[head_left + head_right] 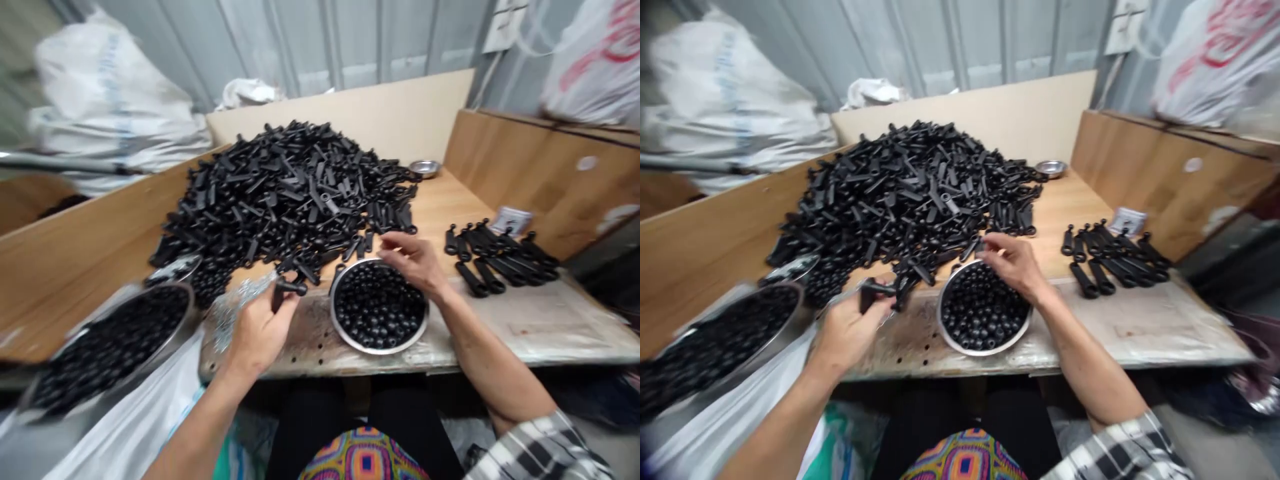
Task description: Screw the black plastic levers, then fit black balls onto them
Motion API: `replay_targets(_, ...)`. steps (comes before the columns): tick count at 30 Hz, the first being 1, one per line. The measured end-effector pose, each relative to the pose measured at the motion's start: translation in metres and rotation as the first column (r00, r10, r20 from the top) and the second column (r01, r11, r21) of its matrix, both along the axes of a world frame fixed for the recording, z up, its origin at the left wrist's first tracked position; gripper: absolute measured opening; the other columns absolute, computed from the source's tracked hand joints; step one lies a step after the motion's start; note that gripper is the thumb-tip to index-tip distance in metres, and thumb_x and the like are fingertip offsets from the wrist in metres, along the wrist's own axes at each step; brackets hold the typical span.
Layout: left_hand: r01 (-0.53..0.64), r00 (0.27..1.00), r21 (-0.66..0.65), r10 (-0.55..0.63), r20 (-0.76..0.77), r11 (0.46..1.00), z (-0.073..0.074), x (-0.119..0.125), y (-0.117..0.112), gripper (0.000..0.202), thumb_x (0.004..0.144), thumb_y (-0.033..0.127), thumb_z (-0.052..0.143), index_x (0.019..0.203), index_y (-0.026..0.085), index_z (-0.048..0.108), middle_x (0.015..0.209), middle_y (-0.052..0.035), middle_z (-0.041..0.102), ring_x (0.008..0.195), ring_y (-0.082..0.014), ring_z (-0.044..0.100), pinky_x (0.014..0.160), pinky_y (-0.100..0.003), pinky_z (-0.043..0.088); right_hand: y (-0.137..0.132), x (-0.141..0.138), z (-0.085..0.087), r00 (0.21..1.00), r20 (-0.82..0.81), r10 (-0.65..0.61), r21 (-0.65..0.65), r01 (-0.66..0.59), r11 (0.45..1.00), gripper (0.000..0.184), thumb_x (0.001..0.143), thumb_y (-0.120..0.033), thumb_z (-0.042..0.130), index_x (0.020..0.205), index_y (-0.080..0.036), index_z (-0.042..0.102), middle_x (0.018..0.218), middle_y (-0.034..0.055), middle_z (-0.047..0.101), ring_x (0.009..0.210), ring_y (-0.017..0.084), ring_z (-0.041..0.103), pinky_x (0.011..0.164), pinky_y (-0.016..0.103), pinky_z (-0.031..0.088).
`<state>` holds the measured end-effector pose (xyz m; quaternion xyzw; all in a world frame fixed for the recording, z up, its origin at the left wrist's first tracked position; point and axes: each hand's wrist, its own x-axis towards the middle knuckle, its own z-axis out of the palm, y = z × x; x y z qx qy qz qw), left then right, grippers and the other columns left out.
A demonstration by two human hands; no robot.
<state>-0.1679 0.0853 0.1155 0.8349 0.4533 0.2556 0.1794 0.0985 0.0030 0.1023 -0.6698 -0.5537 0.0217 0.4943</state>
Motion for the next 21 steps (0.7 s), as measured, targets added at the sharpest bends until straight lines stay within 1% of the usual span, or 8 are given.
replay_targets(2,0.145,0.927,-0.083,-0.106,0.36,0.986,0.014,0.041,0.004,0.046,0.083,0.052,0.046,0.113,0.019,0.059,0.114,-0.0071,0.062,0.101,-0.0223,0.059,0.092,-0.035,0.045,-0.004,-0.01,0.003,0.97,-0.143,0.197,0.037,-0.194,0.98,0.032,0.077,-0.038,0.062,0.101,-0.017,0.065,0.085,0.0021,0.067,0.075,0.014,0.061,0.066,0.025,0.048)
replay_targets(5,0.346,0.796,-0.108,-0.23,0.56,0.932,0.019,0.109,0.003,0.055,0.08,0.059,0.05,0.116,0.018,0.058,0.117,-0.0072,0.059,0.11,-0.0223,0.054,0.098,-0.034,0.041,-0.006,-0.014,0.004,0.88,-0.248,0.405,0.141,-0.381,0.914,0.047,0.071,-0.039,0.069,0.111,-0.015,0.061,0.09,0.0034,0.066,0.078,0.014,0.059,0.067,0.024,0.046)
replay_targets(7,0.427,0.774,-0.173,-0.26,0.577,0.887,0.017,0.146,0.001,0.059,0.078,0.062,0.049,0.115,0.017,0.058,0.111,-0.0076,0.061,0.104,-0.0218,0.056,0.094,-0.033,0.042,-0.007,-0.01,0.004,0.912,-0.183,0.368,0.169,-0.34,0.925,0.053,0.071,-0.041,0.069,0.117,-0.017,0.057,0.094,0.0035,0.065,0.079,0.015,0.058,0.067,0.025,0.046)
replay_targets(9,0.464,0.781,-0.281,-0.238,0.578,0.84,0.014,0.169,0.001,0.063,0.079,0.064,0.046,0.119,0.016,0.056,0.103,-0.0075,0.063,0.096,-0.0208,0.058,0.088,-0.032,0.044,-0.008,-0.002,0.005,0.963,-0.088,0.256,0.172,-0.239,0.956,0.051,0.073,-0.042,0.068,0.116,-0.017,0.057,0.094,0.0041,0.065,0.08,0.015,0.057,0.068,0.026,0.045)
replay_targets(11,0.465,0.794,-0.363,-0.2,0.574,0.807,0.01,0.18,0.002,0.066,0.078,0.065,0.046,0.122,0.016,0.055,0.1,-0.0071,0.063,0.093,-0.0202,0.058,0.083,-0.03,0.045,-0.01,0.005,0.007,0.986,0.003,0.166,0.14,-0.164,0.976,0.047,0.073,-0.039,0.068,0.113,-0.016,0.058,0.091,0.0041,0.064,0.079,0.016,0.057,0.068,0.026,0.044)
replay_targets(15,0.478,0.796,-0.43,-0.171,0.581,0.766,0.002,0.181,0.004,0.067,0.078,0.066,0.045,0.123,0.017,0.054,0.107,-0.0068,0.063,0.095,-0.0202,0.058,0.078,-0.028,0.046,-0.013,0.009,0.011,0.982,0.143,0.121,-0.035,-0.117,0.993,0.044,0.074,-0.031,0.068,0.114,-0.018,0.054,0.093,0.0033,0.065,0.08,0.016,0.058,0.07,0.025,0.042)
replay_targets(18,0.514,0.799,-0.464,-0.206,0.565,0.722,-0.005,0.176,0.002,0.066,0.08,0.065,0.043,0.121,0.016,0.055,0.112,-0.0088,0.062,0.102,-0.0223,0.057,0.084,-0.031,0.045,-0.012,0.005,0.011,0.971,0.23,0.061,-0.178,-0.02,0.984,0.034,0.077,-0.029,0.061,0.109,-0.019,0.054,0.091,0.0035,0.067,0.081,0.017,0.06,0.07,0.025,0.04)
replay_targets(21,0.563,0.795,-0.444,-0.31,0.521,0.697,-0.007,0.167,-0.002,0.06,0.084,0.06,0.041,0.122,0.016,0.054,0.121,-0.0095,0.058,0.115,-0.0236,0.051,0.094,-0.035,0.042,-0.01,0.003,0.011,0.959,0.284,0.021,-0.258,0.055,0.965,0.029,0.076,-0.028,0.056,0.104,-0.02,0.055,0.087,0.003,0.067,0.079,0.018,0.061,0.065,0.025,0.039)
